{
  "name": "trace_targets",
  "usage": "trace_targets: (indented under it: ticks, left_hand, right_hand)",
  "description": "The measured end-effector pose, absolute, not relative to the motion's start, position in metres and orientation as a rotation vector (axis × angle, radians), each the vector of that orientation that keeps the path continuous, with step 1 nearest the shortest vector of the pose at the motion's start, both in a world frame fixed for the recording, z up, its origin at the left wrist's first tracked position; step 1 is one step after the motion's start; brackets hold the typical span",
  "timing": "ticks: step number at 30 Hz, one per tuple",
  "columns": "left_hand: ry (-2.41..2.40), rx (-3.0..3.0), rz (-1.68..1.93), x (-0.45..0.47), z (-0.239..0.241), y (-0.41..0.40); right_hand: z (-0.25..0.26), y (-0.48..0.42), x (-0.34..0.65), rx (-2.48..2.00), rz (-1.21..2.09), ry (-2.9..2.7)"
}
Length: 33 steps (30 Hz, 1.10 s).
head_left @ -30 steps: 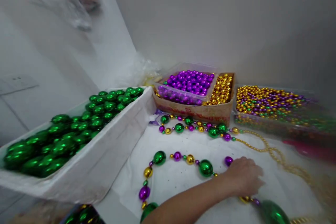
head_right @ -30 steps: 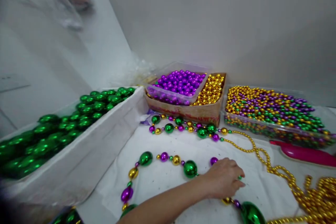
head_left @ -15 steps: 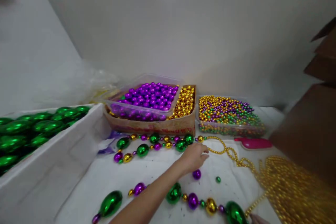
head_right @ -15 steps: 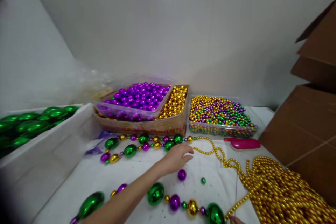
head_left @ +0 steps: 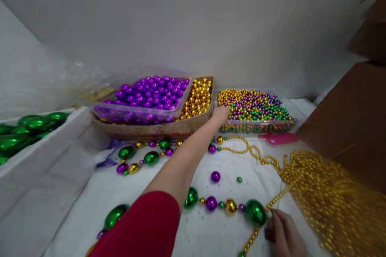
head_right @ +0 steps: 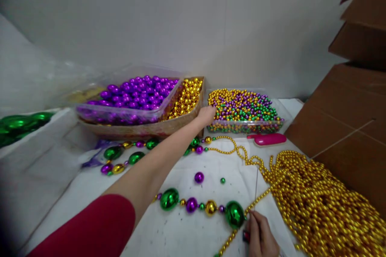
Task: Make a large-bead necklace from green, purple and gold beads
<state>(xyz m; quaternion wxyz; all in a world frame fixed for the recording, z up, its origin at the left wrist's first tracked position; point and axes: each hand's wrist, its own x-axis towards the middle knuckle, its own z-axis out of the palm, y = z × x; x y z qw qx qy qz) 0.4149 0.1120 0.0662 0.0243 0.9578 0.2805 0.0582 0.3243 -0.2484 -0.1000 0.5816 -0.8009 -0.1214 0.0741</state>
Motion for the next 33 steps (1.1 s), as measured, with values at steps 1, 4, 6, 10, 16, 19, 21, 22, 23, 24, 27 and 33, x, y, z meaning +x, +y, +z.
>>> trace_targets:
  ticks: [1, 4, 6, 10, 16, 19, 21, 22, 23, 24, 27, 33]
  left_hand:
    - [0.875, 2.966, 0.179, 0.417, 0.064, 0.113]
    - [0.869, 2.969, 0.221, 0.419, 0.062, 0.112]
    - [0.843, 2.969, 0.297, 0.416, 0.065, 0.105]
    - [0.706, 2.907, 0.495, 0.394, 0.076, 0.077]
    - [0.390, 2.200, 0.442, 0.307, 0.091, 0.026]
    - [0.427, 1.801, 0.349, 0.249, 0.089, 0.002]
    - [0.486, 1.546, 0.383, 0.214, 0.081, -0.015]
    - [0.505, 1.408, 0.397, 0.200, 0.074, -0.023]
    - [0.510, 1.264, 0.399, 0.187, 0.066, -0.031]
    - [0.512, 1.124, 0.386, 0.176, 0.057, -0.039]
    - [0.519, 0.756, 0.397, 0.156, 0.030, -0.058]
    - [0.563, 0.447, 0.507, 0.147, 0.005, -0.069]
  right_hand:
    - [-0.094, -0.250, 0.323, -1.861, 0.196, -0.311]
    - [-0.083, -0.253, 0.324, -1.897, 0.230, -0.359]
    - [-0.080, -0.253, 0.325, -1.889, 0.230, -0.364]
    - [-0.073, -0.252, 0.327, -1.743, 0.291, -0.319]
    - [-0.040, -0.252, 0.347, -1.527, 0.509, -0.352]
    - [-0.015, -0.251, 0.356, -1.443, 0.519, -0.400]
    - [0.000, -0.249, 0.355, -1.420, 0.510, -0.442]
    - [0.007, -0.248, 0.352, -1.414, 0.507, -0.464]
    - [0.012, -0.247, 0.346, -1.418, 0.515, -0.490]
    - [0.016, -0.246, 0.339, -1.437, 0.539, -0.521]
    - [0.021, -0.245, 0.308, -1.574, 0.681, -0.664]
    - [0.011, -0.258, 0.253, -1.863, 0.749, -1.038]
